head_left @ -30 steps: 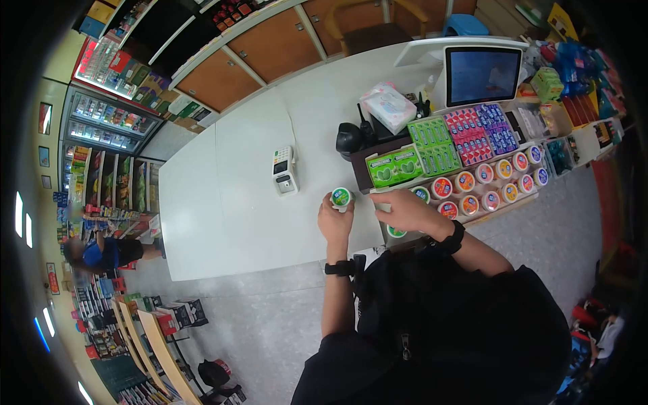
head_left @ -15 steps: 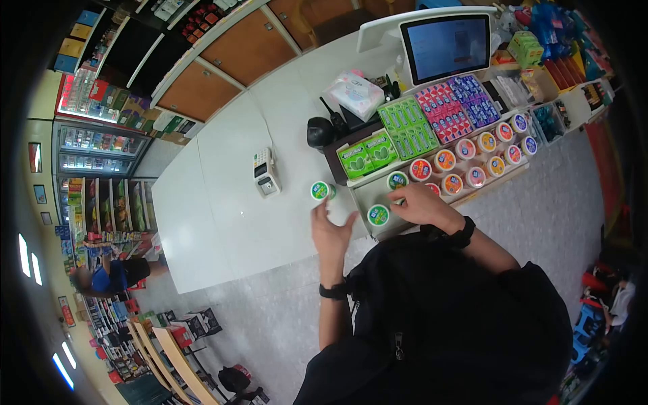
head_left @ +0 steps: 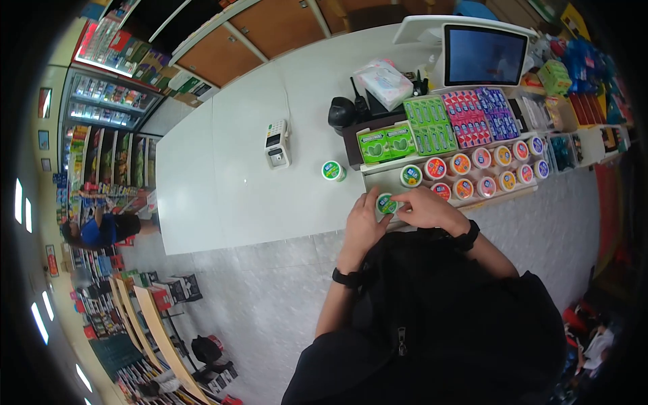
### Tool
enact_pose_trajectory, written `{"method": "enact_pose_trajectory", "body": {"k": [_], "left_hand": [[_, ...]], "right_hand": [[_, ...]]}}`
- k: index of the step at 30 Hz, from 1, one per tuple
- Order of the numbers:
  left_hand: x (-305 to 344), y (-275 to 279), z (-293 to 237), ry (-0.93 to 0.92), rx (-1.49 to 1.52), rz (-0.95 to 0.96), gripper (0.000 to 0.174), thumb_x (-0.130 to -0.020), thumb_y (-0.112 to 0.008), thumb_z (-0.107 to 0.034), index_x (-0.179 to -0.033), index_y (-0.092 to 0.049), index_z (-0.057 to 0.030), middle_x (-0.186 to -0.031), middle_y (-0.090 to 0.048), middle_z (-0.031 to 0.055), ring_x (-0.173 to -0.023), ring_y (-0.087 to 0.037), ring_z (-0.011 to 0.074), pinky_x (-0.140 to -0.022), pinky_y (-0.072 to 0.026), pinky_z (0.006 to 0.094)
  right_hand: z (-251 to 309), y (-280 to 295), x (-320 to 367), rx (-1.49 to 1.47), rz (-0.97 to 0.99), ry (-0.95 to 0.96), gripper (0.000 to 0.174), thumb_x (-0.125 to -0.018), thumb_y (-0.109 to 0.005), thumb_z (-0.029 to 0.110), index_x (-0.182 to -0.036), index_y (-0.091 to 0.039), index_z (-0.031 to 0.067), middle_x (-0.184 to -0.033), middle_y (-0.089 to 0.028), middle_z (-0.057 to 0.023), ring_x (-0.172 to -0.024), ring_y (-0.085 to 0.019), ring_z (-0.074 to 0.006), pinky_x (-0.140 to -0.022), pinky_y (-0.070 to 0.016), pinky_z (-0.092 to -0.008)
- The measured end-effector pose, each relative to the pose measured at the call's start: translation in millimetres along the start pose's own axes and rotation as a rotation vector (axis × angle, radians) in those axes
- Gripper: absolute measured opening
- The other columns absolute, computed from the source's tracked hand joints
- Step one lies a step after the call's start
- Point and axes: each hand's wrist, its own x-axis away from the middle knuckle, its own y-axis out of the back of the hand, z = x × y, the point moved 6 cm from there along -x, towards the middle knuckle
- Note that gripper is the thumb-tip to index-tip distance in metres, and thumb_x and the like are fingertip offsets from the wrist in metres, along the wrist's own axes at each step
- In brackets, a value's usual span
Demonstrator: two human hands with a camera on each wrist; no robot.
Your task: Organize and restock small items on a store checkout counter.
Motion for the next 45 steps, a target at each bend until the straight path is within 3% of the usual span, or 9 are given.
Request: {"method": "enact_pose_trajectory", "body": {"k": [4, 13, 18, 20, 25, 28, 33, 35, 45], "left_hand": [[2, 2, 6, 0.057, 0.013, 0.016, 0.073, -0.073, -0.075, -0.010, -0.138, -0.042, 0.0029, -0.110, -0.058, 0.0195, -0.101, -0.058, 0.0374, -0.084, -0.0504, 0.0426], [-6, -7, 1, -0.137, -0.133, -0.041, 0.070, -0.073, -0.074, -0.008, -0.136, -0.045, 0.0029, -0.115, -0.055, 0.0185, -0.103, -0.056, 0.0366, -0.086, -0.0492, 0.0431], [-6, 18, 3, -0.047, 0.173, -0.197, 0.060, -0.074, -0.075, -0.008, -0.128, -0.052, -0.0006, -0.115, -0.058, 0.0174, -0.105, -0.058, 0.0360, -0.086, -0.0511, 0.0414], [0, 36, 2, -0.032, 0.256, -0.261, 0.059, -0.073, -0.076, -0.006, -0.127, -0.052, -0.0011, -0.115, -0.059, 0.0170, -0.105, -0.060, 0.0350, -0.085, -0.0523, 0.0403], [19, 73, 12, 0.012, 0.253, -0.452, 0.058, -0.073, -0.076, -0.001, -0.126, -0.053, -0.0019, -0.118, -0.060, 0.0155, -0.104, -0.062, 0.0308, -0.081, -0.0557, 0.0365], [26, 76, 34, 0.092, 0.273, -0.441, 0.059, -0.073, -0.076, -0.001, -0.127, -0.052, -0.0017, -0.119, -0.059, 0.0157, -0.105, -0.062, 0.0308, -0.080, -0.0562, 0.0357], [27, 56, 75, 0.173, 0.264, -0.364, 0.060, -0.073, -0.074, -0.002, -0.128, -0.052, -0.0055, -0.116, -0.058, 0.0160, -0.105, -0.059, 0.0331, -0.080, -0.0562, 0.0372], [22, 49, 91, 0.172, 0.271, -0.338, 0.062, -0.072, -0.075, -0.001, -0.129, -0.052, -0.0060, -0.117, -0.058, 0.0151, -0.106, -0.060, 0.0313, -0.080, -0.0566, 0.0367], [-10, 41, 133, 0.043, 0.235, -0.249, 0.062, -0.070, -0.073, 0.002, -0.128, -0.052, -0.0060, -0.119, -0.056, 0.0170, -0.109, -0.056, 0.0369, -0.088, -0.0503, 0.0414]], "right_hand": [[2, -5, -7, -0.075, 0.027, 0.014, 0.042, -0.081, -0.064, 0.012, -0.121, -0.062, -0.0003, -0.091, -0.070, -0.0219, -0.084, -0.072, -0.0282, -0.072, -0.0546, -0.0336], [-14, -13, -12, -0.306, -0.019, -0.030, 0.053, -0.080, -0.063, 0.011, -0.131, -0.055, 0.0015, -0.109, -0.067, -0.0217, -0.098, -0.070, -0.0274, -0.081, -0.0548, -0.0343], [2, -3, -6, -0.491, -0.048, -0.049, 0.056, -0.083, -0.062, 0.009, -0.138, -0.048, 0.0005, -0.121, -0.064, -0.0188, -0.107, -0.067, -0.0274, -0.082, -0.0550, -0.0311], [19, 6, -3, -0.445, -0.009, 0.070, 0.059, -0.085, -0.062, 0.008, -0.140, -0.045, 0.0001, -0.125, -0.062, -0.0185, -0.113, -0.063, -0.0285, -0.083, -0.0552, -0.0297], [54, -10, -21, -0.443, 0.093, 0.218, 0.070, -0.080, -0.066, 0.008, -0.144, -0.038, 0.0018, -0.124, -0.061, -0.0237, -0.108, -0.065, -0.0326, -0.082, -0.0572, -0.0347], [64, -29, -40, -0.462, 0.160, 0.158, 0.067, -0.080, -0.066, 0.010, -0.142, -0.041, 0.0009, -0.123, -0.062, -0.0224, -0.113, -0.062, -0.0327, -0.084, -0.0568, -0.0340], [49, -69, -80, -0.614, 0.209, 0.154, 0.056, -0.081, -0.065, 0.012, -0.134, -0.049, 0.0025, -0.118, -0.064, -0.0117, -0.107, -0.064, -0.0198, -0.086, -0.0537, -0.0310], [37, -85, -88, -0.688, 0.348, -0.129, 0.048, -0.082, -0.062, 0.012, -0.129, -0.054, 0.0044, -0.113, -0.062, -0.0056, -0.096, -0.060, -0.0134, -0.079, -0.0516, -0.0283], [40, -98, -115, -0.816, 0.035, -0.270, 0.043, -0.080, -0.060, 0.010, -0.123, -0.056, 0.0048, -0.112, -0.060, -0.0035, -0.096, -0.057, -0.0118, -0.074, -0.0490, -0.0271]]}}
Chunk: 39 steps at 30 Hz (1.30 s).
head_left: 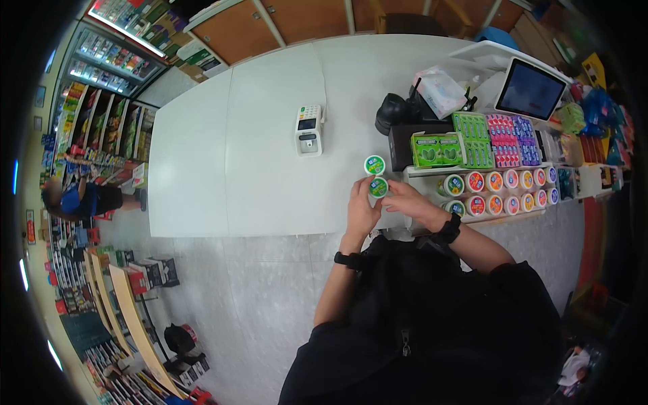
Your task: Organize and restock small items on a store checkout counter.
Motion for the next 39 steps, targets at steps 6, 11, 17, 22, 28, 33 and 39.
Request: {"method": "enact_pose_trajectory", "body": {"k": [6, 11, 17, 22, 28, 33, 39], "left_hand": [[-25, 4, 13, -0.002, 0.002, 0.022, 0.060, -0.072, -0.073, -0.001, -0.128, -0.051, -0.0063, -0.121, -0.055, 0.0173, -0.113, -0.054, 0.0387, -0.093, -0.0470, 0.0437], [-36, -2, 14, -0.016, -0.040, 0.018, 0.063, -0.075, -0.074, -0.005, -0.132, -0.048, -0.0071, -0.120, -0.055, 0.0172, -0.111, -0.054, 0.0378, -0.091, -0.0482, 0.0426], [-10, 6, -42, -0.010, -0.115, -0.283, 0.062, -0.074, -0.078, -0.011, -0.128, -0.049, 0.0001, -0.113, -0.056, 0.0188, -0.104, -0.057, 0.0349, -0.084, -0.0501, 0.0407], [16, -33, -103, -0.028, 0.018, 0.007, 0.035, -0.077, -0.075, -0.009, -0.108, -0.062, 0.0015, -0.104, -0.061, 0.0157, -0.091, -0.063, 0.0271, -0.073, -0.0540, 0.0322], [34, -118, -135, 0.094, -0.076, 0.434, 0.056, -0.073, -0.077, -0.012, -0.124, -0.056, -0.0002, -0.117, -0.061, 0.0212, -0.101, -0.064, 0.0344, -0.083, -0.0539, 0.0399], [36, -140, -138, 0.130, -0.176, 0.396, 0.062, -0.068, -0.080, -0.015, -0.124, -0.055, -0.0039, -0.115, -0.062, 0.0227, -0.105, -0.062, 0.0392, -0.088, -0.0514, 0.0446], [46, -103, -162, 0.139, -0.168, 0.171, 0.056, -0.068, -0.081, -0.012, -0.118, -0.059, -0.0051, -0.102, -0.067, 0.0192, -0.092, -0.067, 0.0351, -0.077, -0.0556, 0.0412]], "right_hand": [[-8, -3, -16, -0.150, -0.050, 0.174, 0.053, -0.080, -0.064, 0.012, -0.130, -0.048, 0.0026, -0.116, -0.059, -0.0077, -0.101, -0.058, -0.0126, -0.083, -0.0471, -0.0261], [0, 21, 11, 0.098, -0.136, 0.140, 0.056, -0.081, -0.068, 0.019, -0.131, -0.051, -0.0010, -0.112, -0.066, -0.0156, -0.107, -0.063, -0.0193, -0.092, -0.0489, -0.0295], [10, 79, 80, 0.190, -0.186, 0.304, 0.044, -0.084, -0.069, 0.022, -0.122, -0.060, 0.0021, -0.103, -0.069, -0.0149, -0.090, -0.069, -0.0199, -0.081, -0.0547, -0.0315], [3, 129, 153, 0.484, -0.546, 0.206, 0.043, -0.082, -0.066, 0.014, -0.122, -0.060, 0.0009, -0.102, -0.070, -0.0154, -0.079, -0.070, -0.0235, -0.074, -0.0553, -0.0333], [-29, 143, 172, 0.447, -0.525, 0.177, 0.043, -0.081, -0.064, 0.012, -0.122, -0.059, 0.0011, -0.102, -0.069, -0.0177, -0.082, -0.071, -0.0289, -0.074, -0.0551, -0.0393], [-35, 148, 166, 0.424, -0.405, 0.233, 0.043, -0.081, -0.064, 0.010, -0.122, -0.058, 0.0000, -0.103, -0.067, -0.0234, -0.088, -0.070, -0.0312, -0.077, -0.0553, -0.0409], [-12, 140, 176, 0.434, -0.278, 0.255, 0.048, -0.085, -0.062, 0.001, -0.131, -0.053, -0.0007, -0.119, -0.065, -0.0177, -0.110, -0.065, -0.0252, -0.083, -0.0567, -0.0320]]}}
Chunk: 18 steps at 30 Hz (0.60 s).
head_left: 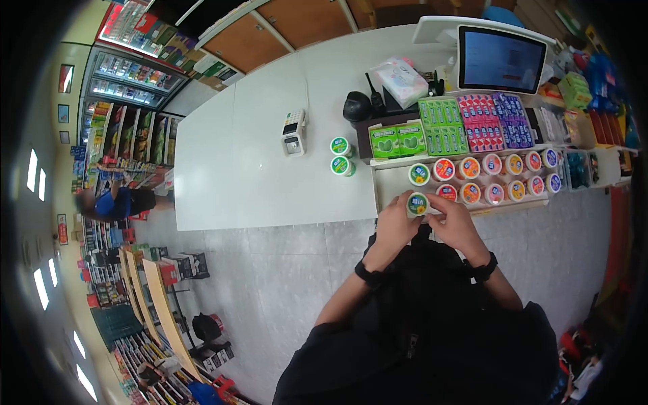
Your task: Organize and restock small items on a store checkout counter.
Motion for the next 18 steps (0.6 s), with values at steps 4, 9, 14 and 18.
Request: {"method": "enact_pose_trajectory", "body": {"k": [4, 9, 14, 18], "left_hand": [[15, 52, -9, -0.079, -0.023, -0.161, 0.055, -0.068, -0.082, -0.015, -0.117, -0.060, -0.0037, -0.100, -0.068, 0.0186, -0.090, -0.068, 0.0339, -0.075, -0.0562, 0.0398], [20, 101, 17, -0.007, -0.065, -0.262, 0.062, -0.071, -0.080, -0.014, -0.126, -0.056, 0.0016, -0.101, -0.067, 0.0209, -0.091, -0.066, 0.0355, -0.077, -0.0540, 0.0416], [4, 113, 95, 0.150, 0.067, -0.185, 0.061, -0.070, -0.082, -0.014, -0.124, -0.059, 0.0022, -0.105, -0.069, 0.0200, -0.092, -0.069, 0.0316, -0.077, -0.0564, 0.0379], [-15, 97, 159, 0.191, 0.263, -0.113, 0.060, -0.070, -0.082, -0.010, -0.125, -0.060, 0.0009, -0.107, -0.070, 0.0175, -0.097, -0.070, 0.0274, -0.079, -0.0578, 0.0362]], "right_hand": [[40, -6, 1, -0.295, 0.134, 0.130, 0.049, -0.087, -0.063, 0.003, -0.134, -0.051, -0.0006, -0.124, -0.062, -0.0185, -0.116, -0.061, -0.0285, -0.092, -0.0538, -0.0335], [64, -63, -22, -0.561, 0.307, 0.127, 0.063, -0.087, -0.067, 0.006, -0.143, -0.038, -0.0044, -0.135, -0.054, -0.0174, -0.132, -0.046, -0.0275, -0.097, -0.0504, -0.0327], [65, -126, -60, -0.537, 0.295, 0.063, 0.062, -0.087, -0.067, 0.008, -0.141, -0.041, -0.0050, -0.131, -0.057, -0.0163, -0.129, -0.050, -0.0242, -0.098, -0.0481, -0.0323], [55, -161, -89, -0.424, 0.317, -0.052, 0.055, -0.088, -0.065, 0.009, -0.137, -0.045, -0.0043, -0.127, -0.059, -0.0136, -0.120, -0.056, -0.0188, -0.097, -0.0469, -0.0301]]}}
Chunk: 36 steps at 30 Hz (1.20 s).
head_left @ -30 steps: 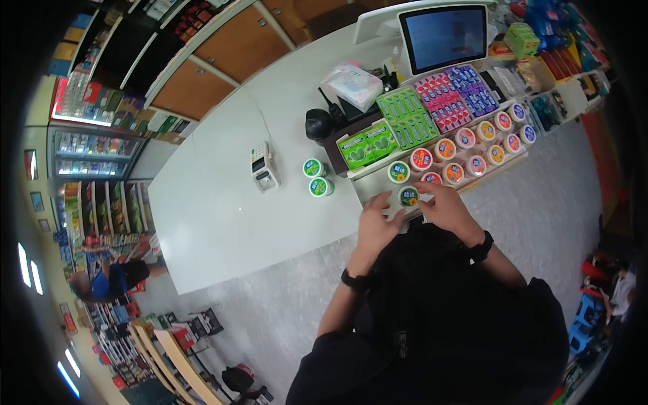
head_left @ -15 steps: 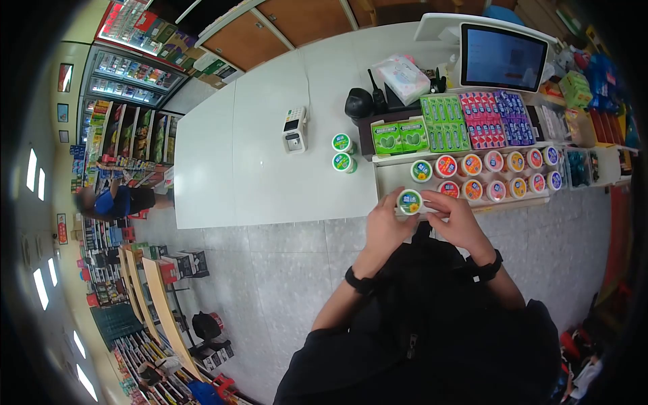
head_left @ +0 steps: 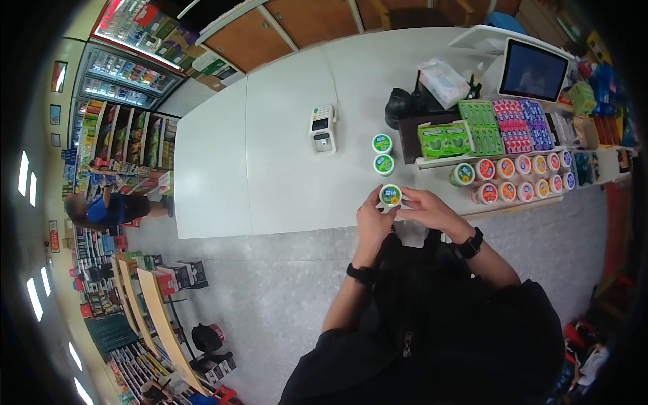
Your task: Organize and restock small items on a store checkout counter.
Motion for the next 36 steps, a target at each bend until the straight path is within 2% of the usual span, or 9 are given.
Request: {"method": "enact_pose_trajectory", "body": {"k": [7, 13, 20, 26, 28, 29, 31, 34, 36], "left_hand": [[-34, -9, 29, -0.020, -0.010, 0.049, 0.057, -0.067, -0.080, -0.007, -0.122, -0.064, -0.0075, -0.103, -0.070, 0.0159, -0.091, -0.069, 0.0299, -0.076, -0.0548, 0.0374], [-57, -9, 23, -0.049, -0.058, 0.092, 0.058, -0.069, -0.080, -0.008, -0.123, -0.062, -0.0076, -0.105, -0.071, 0.0141, -0.087, -0.072, 0.0250, -0.075, -0.0570, 0.0346], [-57, -17, 24, -0.064, -0.122, 0.104, 0.063, -0.071, -0.082, -0.016, -0.127, -0.057, -0.0017, -0.108, -0.068, 0.0175, -0.095, -0.069, 0.0282, -0.076, -0.0564, 0.0355], [-30, 6, -27, -0.200, -0.156, -0.364, 0.041, -0.073, -0.066, -0.001, -0.114, -0.060, 0.0006, -0.107, -0.058, 0.0163, -0.105, -0.057, 0.0298, -0.080, -0.0530, 0.0375], [-22, -4, -56, -0.284, 0.048, -0.306, 0.032, -0.074, -0.061, 0.003, -0.106, -0.062, 0.0026, -0.102, -0.060, 0.0152, -0.097, -0.060, 0.0296, -0.077, -0.0545, 0.0363], [-20, -12, -67, -0.289, 0.045, -0.309, 0.032, -0.074, -0.061, 0.003, -0.106, -0.062, 0.0026, -0.102, -0.060, 0.0152, -0.097, -0.060, 0.0296, -0.077, -0.0545, 0.0363], [-18, -50, -89, -0.372, 0.158, -0.004, 0.028, -0.075, -0.059, 0.006, -0.103, -0.064, 0.0042, -0.098, -0.061, 0.0151, -0.090, -0.063, 0.0295, -0.074, -0.0558, 0.0357], [-15, -96, -99, -0.315, 0.198, 0.154, 0.029, -0.080, -0.062, -0.003, -0.108, -0.065, 0.0056, -0.104, -0.065, 0.0181, -0.091, -0.067, 0.0308, -0.074, -0.0567, 0.0358], [-16, -127, -94, -0.133, 0.072, 0.286, 0.042, -0.088, -0.063, -0.023, -0.119, -0.061, 0.0058, -0.112, -0.066, 0.0235, -0.100, -0.066, 0.0343, -0.080, -0.0547, 0.0383]], "right_hand": [[-36, -6, -37, -0.128, -0.120, -0.115, 0.052, -0.091, -0.061, 0.005, -0.140, -0.044, -0.0009, -0.131, -0.055, -0.0087, -0.116, -0.056, -0.0140, -0.099, -0.0450, -0.0280], [-34, -1, -52, -0.204, -0.214, 0.019, 0.053, -0.091, -0.060, 0.004, -0.140, -0.042, -0.0014, -0.133, -0.054, -0.0073, -0.120, -0.054, -0.0139, -0.101, -0.0436, -0.0270], [-24, 20, -27, 0.082, -0.358, -0.026, 0.064, -0.086, -0.070, 0.021, -0.140, -0.043, -0.0008, -0.125, -0.060, -0.0168, -0.119, -0.057, -0.0210, -0.100, -0.0466, -0.0313], [-9, 78, 49, 0.183, -0.526, 0.099, 0.056, -0.087, -0.069, 0.023, -0.134, -0.050, -0.0005, -0.098, -0.070, -0.0142, -0.090, -0.071, -0.0230, -0.076, -0.0564, -0.0308], [-18, 108, 74, 0.212, -0.783, 0.019, 0.055, -0.087, -0.067, 0.020, -0.134, -0.049, -0.0007, -0.085, -0.069, -0.0140, -0.069, -0.071, -0.0214, -0.064, -0.0562, -0.0310], [-18, 114, 79, 0.210, -0.782, 0.024, 0.055, -0.087, -0.067, 0.020, -0.134, -0.049, -0.0007, -0.085, -0.069, -0.0140, -0.069, -0.071, -0.0214, -0.064, -0.0562, -0.0310], [-13, 122, 89, 0.301, -0.756, -0.152, 0.057, -0.087, -0.066, 0.019, -0.137, -0.045, -0.0001, -0.077, -0.068, -0.0141, -0.059, -0.070, -0.0220, -0.057, -0.0550, -0.0313], [-11, 123, 87, 0.289, -0.703, -0.203, 0.062, -0.086, -0.066, 0.020, -0.140, -0.041, 0.0004, -0.070, -0.067, -0.0133, -0.057, -0.069, -0.0221, -0.055, -0.0544, -0.0323], [-16, 128, 84, 0.304, -0.684, -0.202, 0.064, -0.086, -0.066, 0.021, -0.141, -0.040, 0.0005, -0.071, -0.067, -0.0137, -0.056, -0.069, -0.0222, -0.054, -0.0541, -0.0329]]}}
